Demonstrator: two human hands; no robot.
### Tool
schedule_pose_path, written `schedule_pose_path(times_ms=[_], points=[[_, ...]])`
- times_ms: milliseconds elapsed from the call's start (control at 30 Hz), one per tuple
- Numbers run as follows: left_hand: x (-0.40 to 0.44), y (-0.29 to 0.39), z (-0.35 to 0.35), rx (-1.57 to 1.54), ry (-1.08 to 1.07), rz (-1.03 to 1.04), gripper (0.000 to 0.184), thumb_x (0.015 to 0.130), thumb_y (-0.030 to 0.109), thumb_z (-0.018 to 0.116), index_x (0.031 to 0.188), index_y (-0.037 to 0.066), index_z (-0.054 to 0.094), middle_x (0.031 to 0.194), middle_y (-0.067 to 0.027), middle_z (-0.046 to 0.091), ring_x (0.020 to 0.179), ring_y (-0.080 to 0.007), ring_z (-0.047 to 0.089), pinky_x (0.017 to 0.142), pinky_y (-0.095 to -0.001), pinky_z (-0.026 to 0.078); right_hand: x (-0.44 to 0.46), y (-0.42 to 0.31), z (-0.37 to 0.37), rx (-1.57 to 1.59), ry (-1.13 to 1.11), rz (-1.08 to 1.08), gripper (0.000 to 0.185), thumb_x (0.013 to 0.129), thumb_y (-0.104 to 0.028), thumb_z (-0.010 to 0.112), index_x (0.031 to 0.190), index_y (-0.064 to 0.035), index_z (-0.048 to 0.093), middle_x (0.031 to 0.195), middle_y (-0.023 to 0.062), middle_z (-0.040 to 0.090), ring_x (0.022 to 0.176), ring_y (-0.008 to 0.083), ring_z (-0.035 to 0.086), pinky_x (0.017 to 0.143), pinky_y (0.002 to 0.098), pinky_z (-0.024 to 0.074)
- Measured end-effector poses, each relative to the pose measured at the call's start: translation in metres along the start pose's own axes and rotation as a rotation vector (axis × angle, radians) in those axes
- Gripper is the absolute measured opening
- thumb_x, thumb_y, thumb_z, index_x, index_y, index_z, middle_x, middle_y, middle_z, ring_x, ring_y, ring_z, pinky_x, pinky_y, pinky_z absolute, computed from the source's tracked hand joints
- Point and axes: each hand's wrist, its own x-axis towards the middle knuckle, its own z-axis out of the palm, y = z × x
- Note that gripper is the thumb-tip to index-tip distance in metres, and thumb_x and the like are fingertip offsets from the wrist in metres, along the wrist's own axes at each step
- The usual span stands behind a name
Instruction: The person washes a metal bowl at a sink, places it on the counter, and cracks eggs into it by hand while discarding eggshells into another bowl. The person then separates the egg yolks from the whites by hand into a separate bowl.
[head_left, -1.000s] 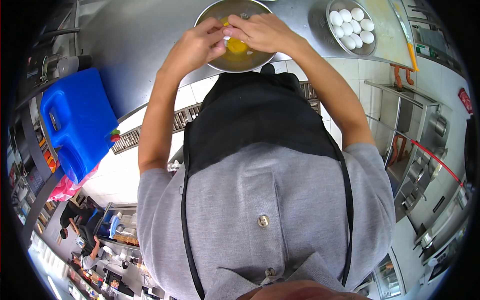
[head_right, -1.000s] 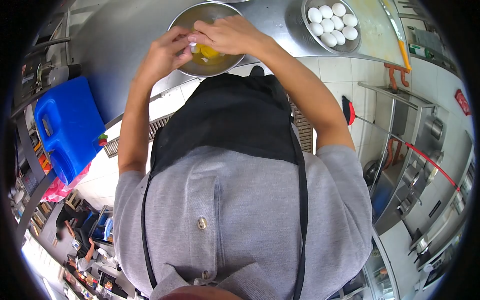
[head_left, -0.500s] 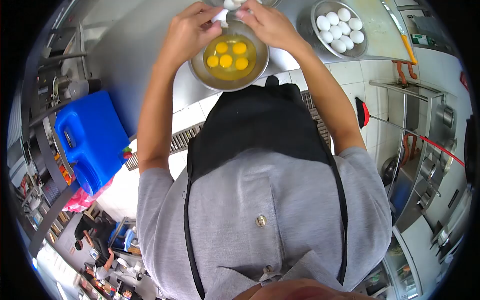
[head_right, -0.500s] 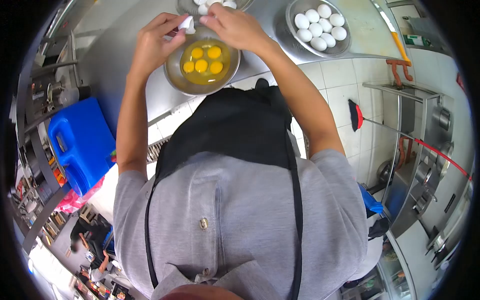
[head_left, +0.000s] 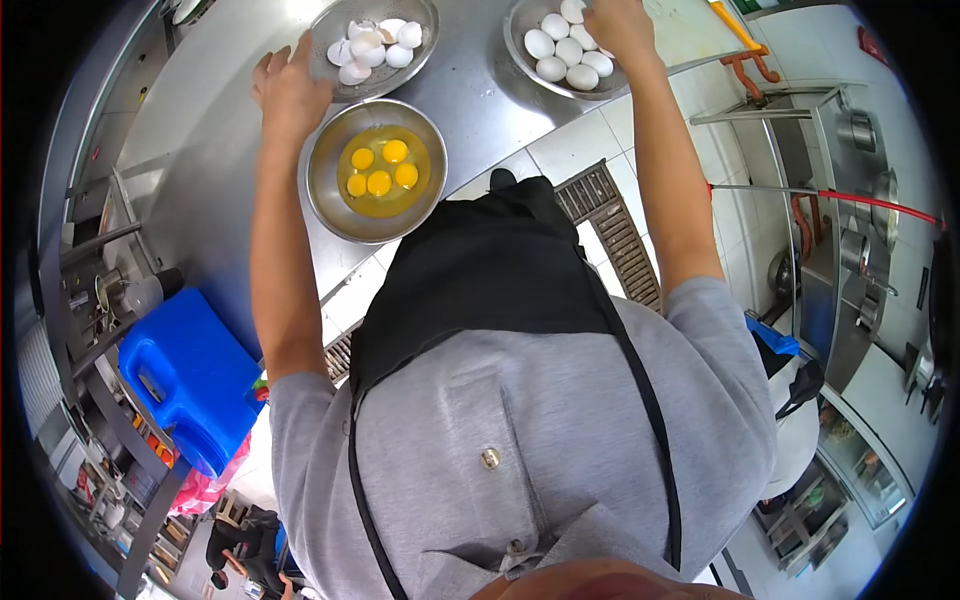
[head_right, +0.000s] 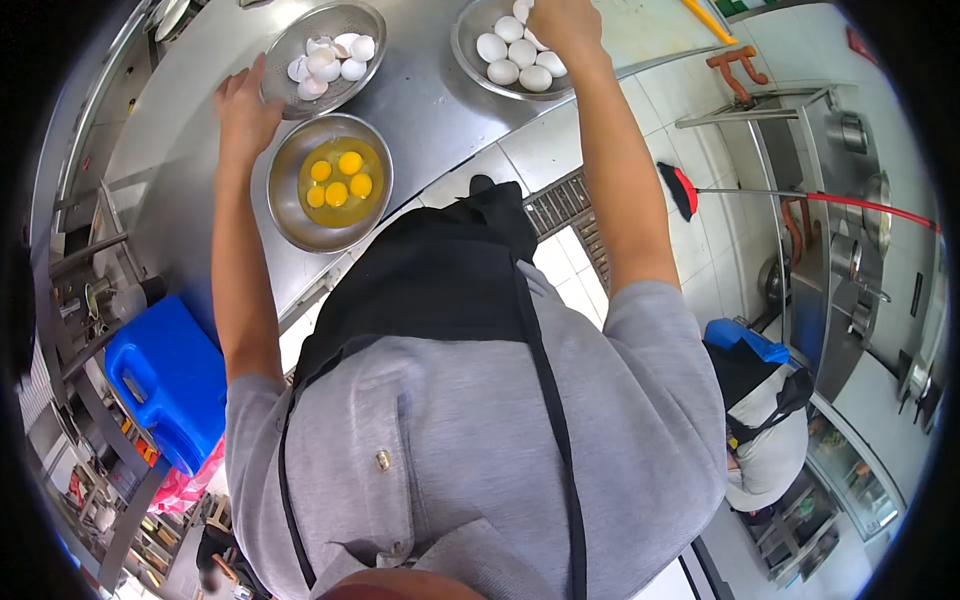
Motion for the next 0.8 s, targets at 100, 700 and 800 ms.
schedule_pose_path(times_ms=[100, 700, 800], points=[[0.003, 0.024, -0.034, -0.071, -0.203, -0.146, 0.038, 0.077, 0.013, 0.067, 0.115, 0.010, 0.072, 0.112, -0.0151, 0.067, 0.114, -0.0402, 0.054, 0.099, -0.0509, 0.040, 0.000, 0.002, 0.012, -0.257, 0.132, -0.127, 0.019, 0.079, -0.017, 0.065, 0.092, -0.0035, 0.070, 0.086, 0.0182, 0.070, 0.094, 0.0430, 0.062, 0.080, 0.0495, 0.0501], [-0.073, 0.007, -0.068, -0.706, -0.085, -0.435, 0.030, 0.092, 0.009, 0.059, 0.120, 0.007, 0.070, 0.091, -0.0066, 0.070, 0.088, -0.0133, 0.065, 0.078, -0.0271, 0.050, -0.169, -0.105, 0.010, 0.636, 0.380, 0.087, 0.037, 0.086, -0.023, 0.072, 0.118, -0.0062, 0.064, 0.110, 0.0173, 0.057, 0.089, 0.0257, 0.063, 0.068, 0.0361, 0.0543], [-0.091, 0.005, -0.073, -0.786, -0.061, -0.534, 0.026, 0.093, 0.012, 0.062, 0.116, 0.006, 0.071, 0.091, -0.0093, 0.070, 0.086, -0.0144, 0.064, 0.078, -0.0288, 0.050, -0.219, -0.106, 0.050, 0.741, 0.168, 0.371, 0.049, 0.083, -0.017, 0.073, 0.128, -0.0039, 0.060, 0.114, 0.0189, 0.050, 0.087, 0.0245, 0.060, 0.076, 0.0337, 0.0540]])
